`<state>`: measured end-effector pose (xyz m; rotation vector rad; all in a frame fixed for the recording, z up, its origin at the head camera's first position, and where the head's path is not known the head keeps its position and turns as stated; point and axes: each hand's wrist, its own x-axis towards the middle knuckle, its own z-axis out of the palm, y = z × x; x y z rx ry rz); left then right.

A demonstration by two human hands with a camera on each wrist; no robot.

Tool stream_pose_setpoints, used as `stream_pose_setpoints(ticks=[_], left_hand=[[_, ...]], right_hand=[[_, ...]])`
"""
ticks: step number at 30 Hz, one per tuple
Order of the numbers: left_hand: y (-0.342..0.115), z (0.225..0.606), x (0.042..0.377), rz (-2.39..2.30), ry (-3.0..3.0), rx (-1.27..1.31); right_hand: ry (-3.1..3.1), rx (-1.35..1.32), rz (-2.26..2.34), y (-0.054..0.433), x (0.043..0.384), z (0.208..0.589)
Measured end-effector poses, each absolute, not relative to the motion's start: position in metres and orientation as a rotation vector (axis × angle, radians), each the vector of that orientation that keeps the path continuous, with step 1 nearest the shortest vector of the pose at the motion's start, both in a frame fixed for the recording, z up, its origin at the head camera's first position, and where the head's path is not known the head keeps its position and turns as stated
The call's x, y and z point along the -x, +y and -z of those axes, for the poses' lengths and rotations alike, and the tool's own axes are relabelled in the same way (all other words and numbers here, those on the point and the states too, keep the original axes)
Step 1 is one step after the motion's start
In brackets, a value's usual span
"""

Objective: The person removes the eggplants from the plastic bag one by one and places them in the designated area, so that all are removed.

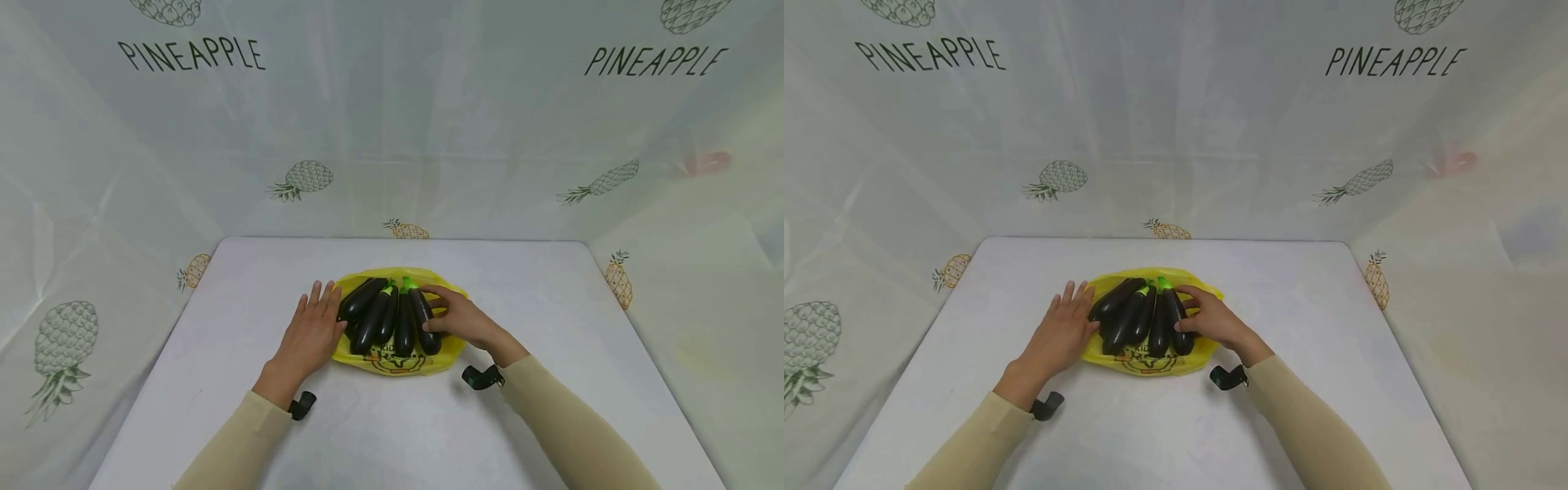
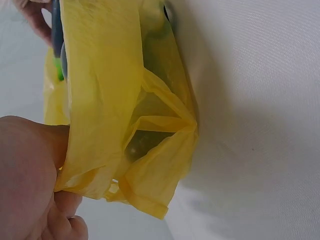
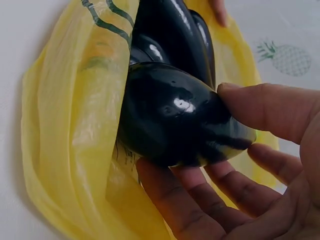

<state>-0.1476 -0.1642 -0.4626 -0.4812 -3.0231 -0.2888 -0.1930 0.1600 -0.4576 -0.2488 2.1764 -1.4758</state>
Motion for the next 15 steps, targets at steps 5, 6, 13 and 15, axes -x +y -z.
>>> stream_pose_setpoints(ticks=[5,6,13,15], left_hand=[[-0.164,0.463,0.148,0.289,-3.023,0.48],[-0.164,0.463,0.148,0.286,-3.023,0.479],[-0.162,0.463,0.147,0.284,-3.021,0.48],[-0.162,0.463,0.146,0.283,-3.018,0.482]], right_hand=[[2.208,0.275,1.479,0.17,0.187,0.452],[2.217,0.274,1.478,0.172,0.187,0.45],[2.338,0.255,1.431,0.188,0.185,0.44],[2.374,0.233,1.438,0.193,0.186,0.437]])
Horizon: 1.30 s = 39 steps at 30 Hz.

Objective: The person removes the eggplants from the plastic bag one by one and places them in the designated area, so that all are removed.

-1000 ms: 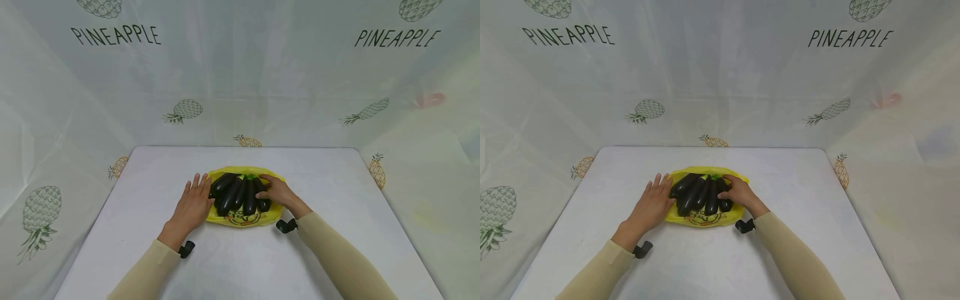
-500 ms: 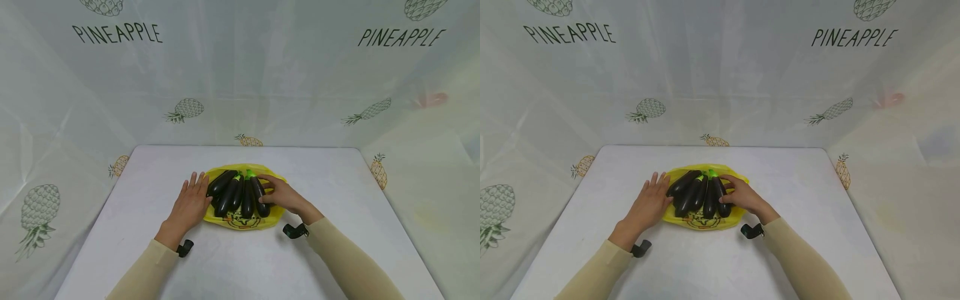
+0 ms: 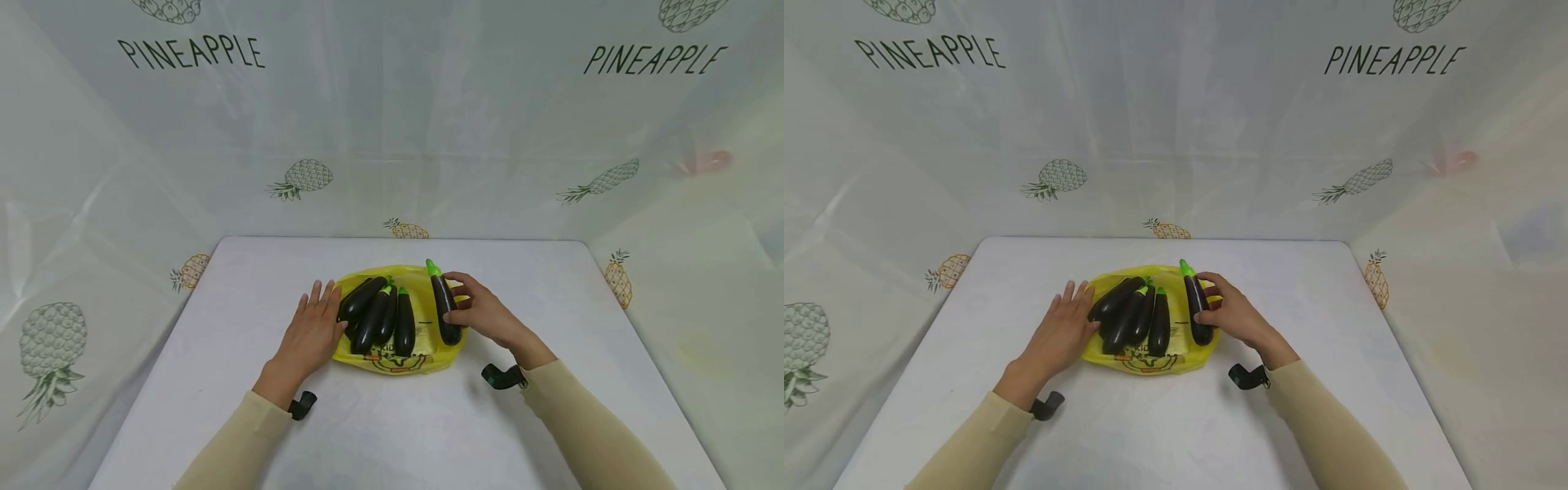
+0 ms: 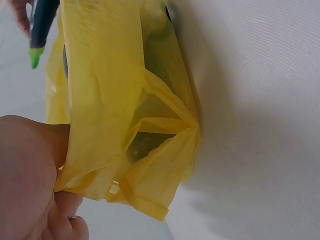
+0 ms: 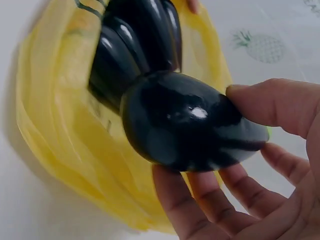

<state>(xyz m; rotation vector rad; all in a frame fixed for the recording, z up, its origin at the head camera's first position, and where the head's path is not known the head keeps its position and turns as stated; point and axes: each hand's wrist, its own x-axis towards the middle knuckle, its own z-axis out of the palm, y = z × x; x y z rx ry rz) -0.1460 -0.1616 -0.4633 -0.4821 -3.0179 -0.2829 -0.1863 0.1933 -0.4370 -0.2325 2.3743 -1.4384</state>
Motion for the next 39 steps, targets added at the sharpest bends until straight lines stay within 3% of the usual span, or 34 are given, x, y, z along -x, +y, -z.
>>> stream_pose_setpoints(ticks=[16,39], left_hand=[[-0.162,0.464,0.145,0.292,-3.011,0.479],[-0.161,0.464,0.14,0.337,-3.038,0.459]], right_hand=[[2.713,-0.019,1.318,0.252,0.218,0.45],[2.721,-0.084,1.103,0.257,0.229,0.481]])
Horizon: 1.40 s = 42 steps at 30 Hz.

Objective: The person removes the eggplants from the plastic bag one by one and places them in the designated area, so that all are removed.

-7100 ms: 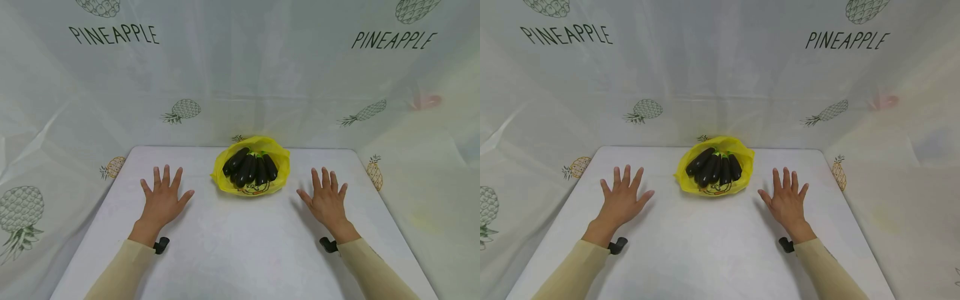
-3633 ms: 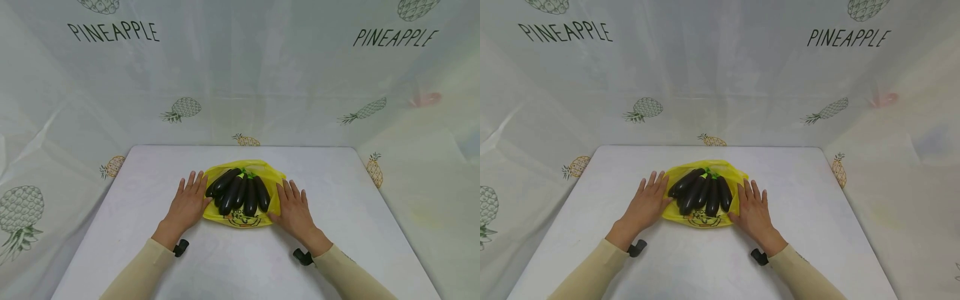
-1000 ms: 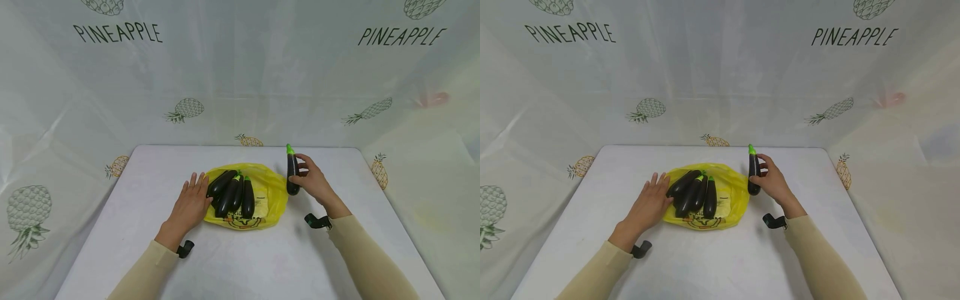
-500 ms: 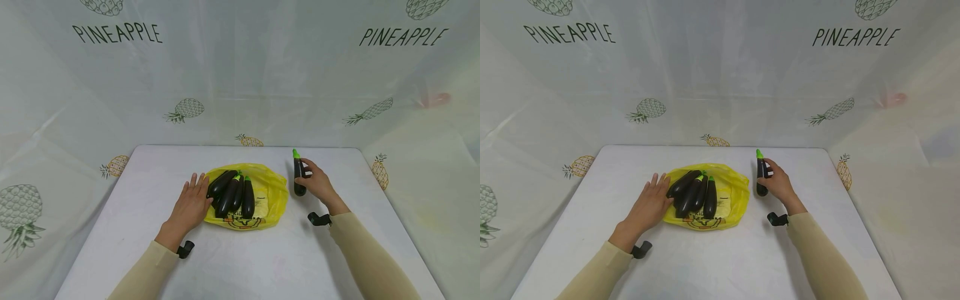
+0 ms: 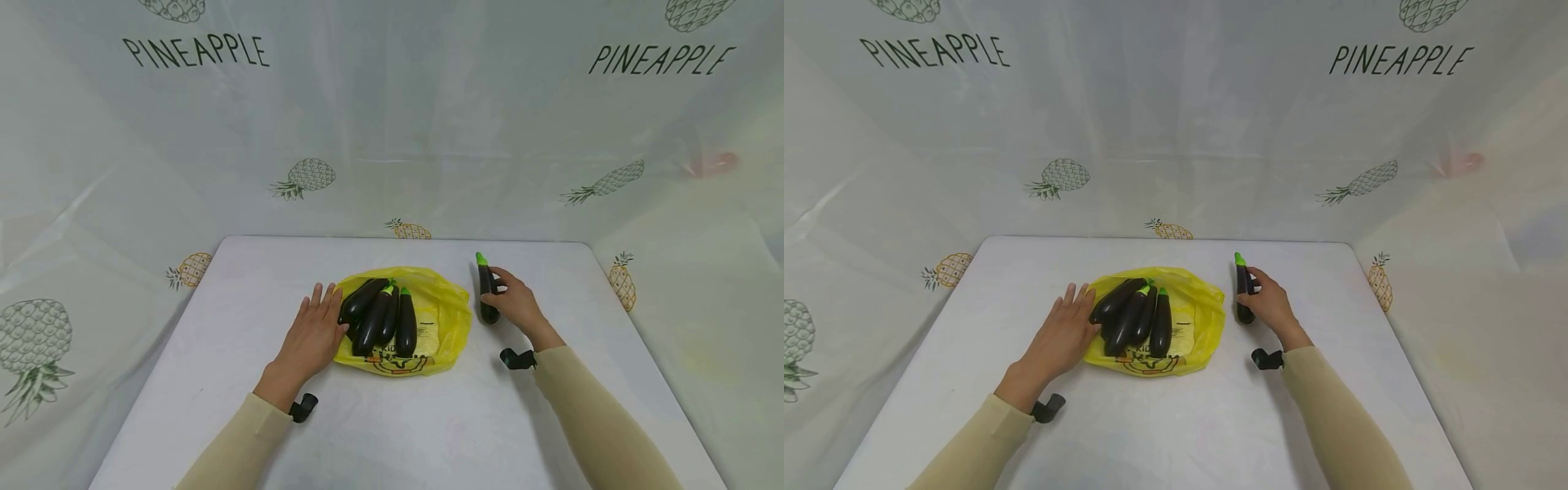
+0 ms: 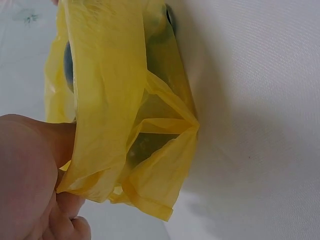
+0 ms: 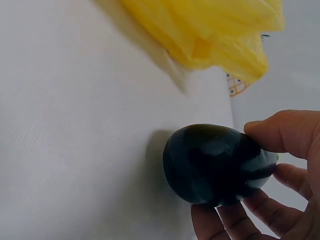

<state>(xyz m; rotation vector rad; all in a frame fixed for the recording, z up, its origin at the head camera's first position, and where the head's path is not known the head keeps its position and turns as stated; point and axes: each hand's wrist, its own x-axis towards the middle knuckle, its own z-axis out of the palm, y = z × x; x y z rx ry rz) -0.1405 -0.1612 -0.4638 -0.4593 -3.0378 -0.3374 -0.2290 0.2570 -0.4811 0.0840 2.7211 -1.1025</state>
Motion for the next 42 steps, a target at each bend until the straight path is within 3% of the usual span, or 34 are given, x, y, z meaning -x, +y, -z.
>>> stream_pose_setpoints(ticks=[42], left_hand=[[-0.1623,0.4663,0.141,0.338,-3.036,0.469]], right_hand=[[2.754,-0.136,1.073,0.2607,0.2262,0.4864]])
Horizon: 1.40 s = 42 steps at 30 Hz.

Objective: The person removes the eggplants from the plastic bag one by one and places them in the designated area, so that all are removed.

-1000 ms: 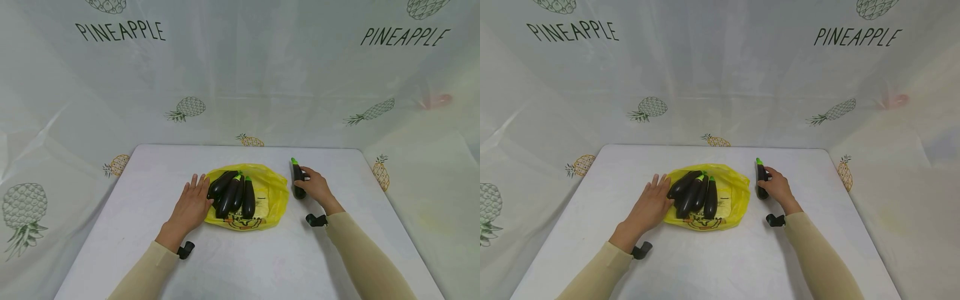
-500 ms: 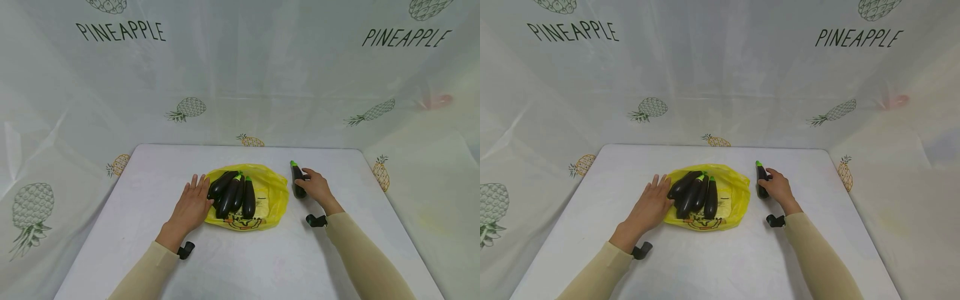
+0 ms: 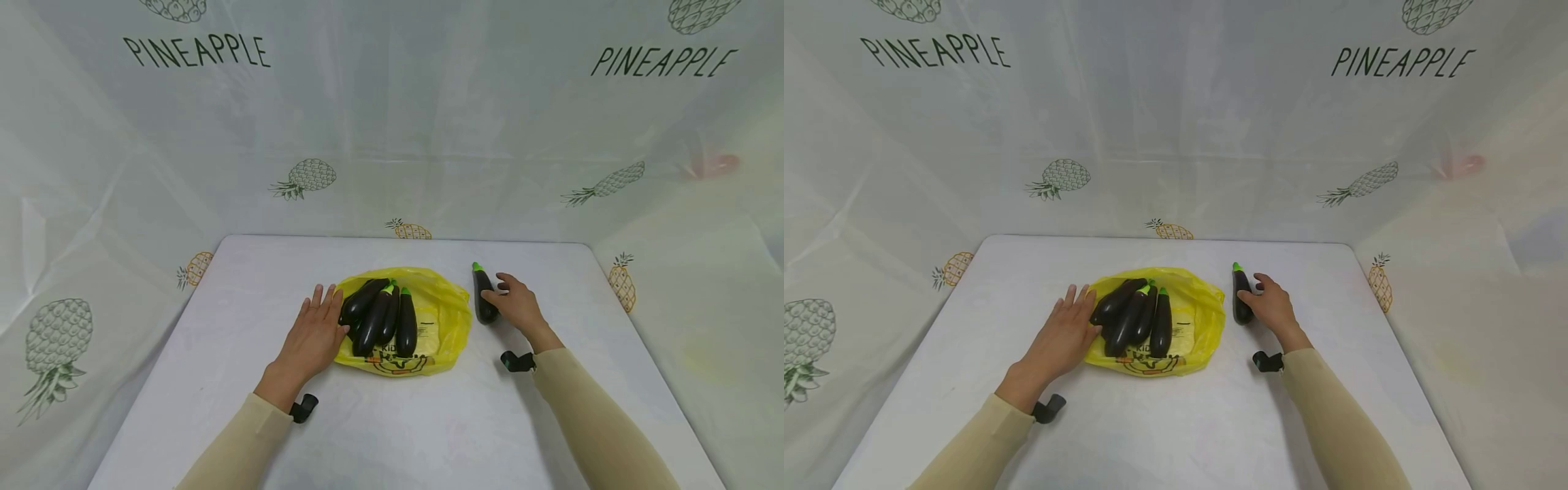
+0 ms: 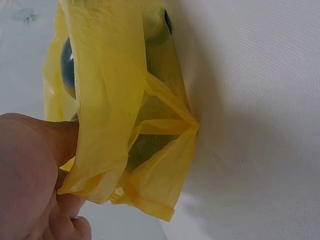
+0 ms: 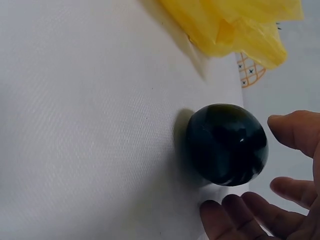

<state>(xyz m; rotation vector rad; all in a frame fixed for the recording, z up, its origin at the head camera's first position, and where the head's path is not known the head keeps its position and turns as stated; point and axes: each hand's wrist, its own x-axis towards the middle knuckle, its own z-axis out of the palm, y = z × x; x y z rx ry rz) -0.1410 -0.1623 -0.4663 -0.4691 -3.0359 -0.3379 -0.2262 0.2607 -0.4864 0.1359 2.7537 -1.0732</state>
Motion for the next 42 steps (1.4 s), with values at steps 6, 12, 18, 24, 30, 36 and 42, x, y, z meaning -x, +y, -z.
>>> stream_pose_setpoints(ticks=[6,12,18,24,30,36,42], left_hand=[[-0.162,0.466,0.141,0.325,-3.019,0.482],[-0.162,0.465,0.14,0.329,-3.017,0.486],[-0.161,0.464,0.14,0.34,-3.026,0.479],[-0.161,0.465,0.139,0.338,-3.025,0.482],[-0.162,0.467,0.138,0.335,-3.013,0.488],[-0.162,0.468,0.137,0.323,-3.014,0.481],[-0.161,0.467,0.137,0.337,-3.011,0.483]], right_hand=[[2.761,-0.142,1.113,0.26,0.224,0.485],[2.783,-0.146,1.158,0.255,0.221,0.477],[2.817,-0.109,1.217,0.246,0.215,0.465],[2.854,-0.037,1.304,0.229,0.204,0.449],[2.862,0.011,1.382,0.204,0.192,0.439],[2.758,0.083,1.467,0.17,0.179,0.444],[2.651,0.113,1.455,0.142,0.173,0.458]])
